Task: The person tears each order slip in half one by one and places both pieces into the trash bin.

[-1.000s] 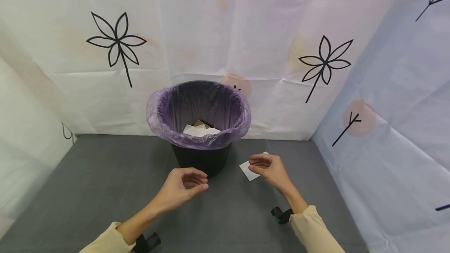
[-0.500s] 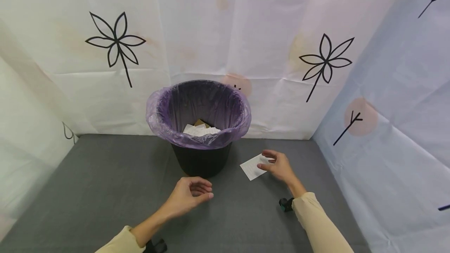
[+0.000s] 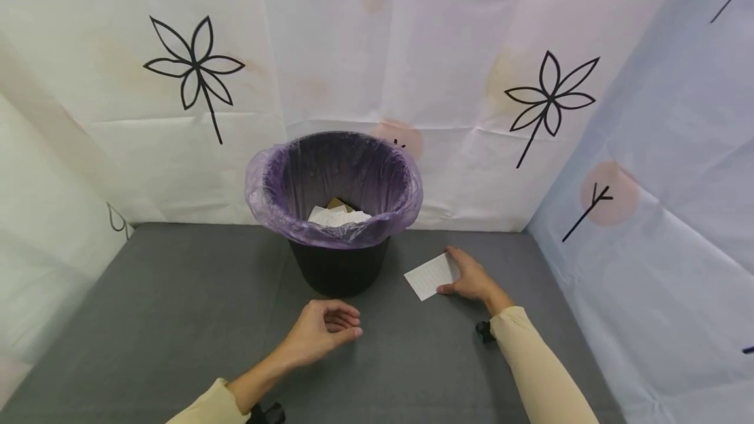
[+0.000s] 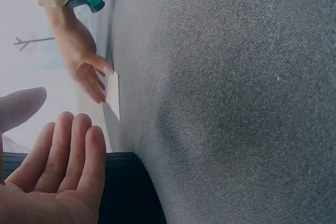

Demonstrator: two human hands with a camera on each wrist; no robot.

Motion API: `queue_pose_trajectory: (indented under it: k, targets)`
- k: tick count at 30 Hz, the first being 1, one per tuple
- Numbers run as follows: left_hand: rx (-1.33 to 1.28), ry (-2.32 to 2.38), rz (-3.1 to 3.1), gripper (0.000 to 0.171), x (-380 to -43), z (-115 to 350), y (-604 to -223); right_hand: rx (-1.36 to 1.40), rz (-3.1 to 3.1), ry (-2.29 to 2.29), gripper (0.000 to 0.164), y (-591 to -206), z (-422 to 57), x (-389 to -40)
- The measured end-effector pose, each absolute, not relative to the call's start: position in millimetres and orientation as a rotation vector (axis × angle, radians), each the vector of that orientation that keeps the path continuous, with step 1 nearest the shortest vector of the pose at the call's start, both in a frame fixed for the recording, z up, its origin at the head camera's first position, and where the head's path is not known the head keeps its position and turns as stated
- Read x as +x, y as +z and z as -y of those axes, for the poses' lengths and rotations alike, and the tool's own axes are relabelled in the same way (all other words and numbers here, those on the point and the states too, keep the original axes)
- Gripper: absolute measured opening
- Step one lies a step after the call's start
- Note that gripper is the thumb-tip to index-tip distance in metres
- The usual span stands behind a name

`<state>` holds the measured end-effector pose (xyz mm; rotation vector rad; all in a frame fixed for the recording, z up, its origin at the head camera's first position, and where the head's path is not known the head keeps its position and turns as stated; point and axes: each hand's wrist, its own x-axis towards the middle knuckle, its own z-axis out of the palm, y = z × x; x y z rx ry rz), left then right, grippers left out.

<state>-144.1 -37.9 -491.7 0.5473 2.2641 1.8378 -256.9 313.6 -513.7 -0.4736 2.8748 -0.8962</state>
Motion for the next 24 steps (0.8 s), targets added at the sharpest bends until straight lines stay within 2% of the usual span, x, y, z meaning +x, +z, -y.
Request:
queue_pose_trajectory:
  k: [16,24]
  targets:
    - [0.550,1.792,-2.273,0.020,-146,33,-491,-0.590,-2.956,-0.724,0.092,-512,-304,-244]
    - [0.527,1.785,-2.262,0.019,-147,32,-489,-0.574,-2.980,-0.743,0.067,-512,-300,-239]
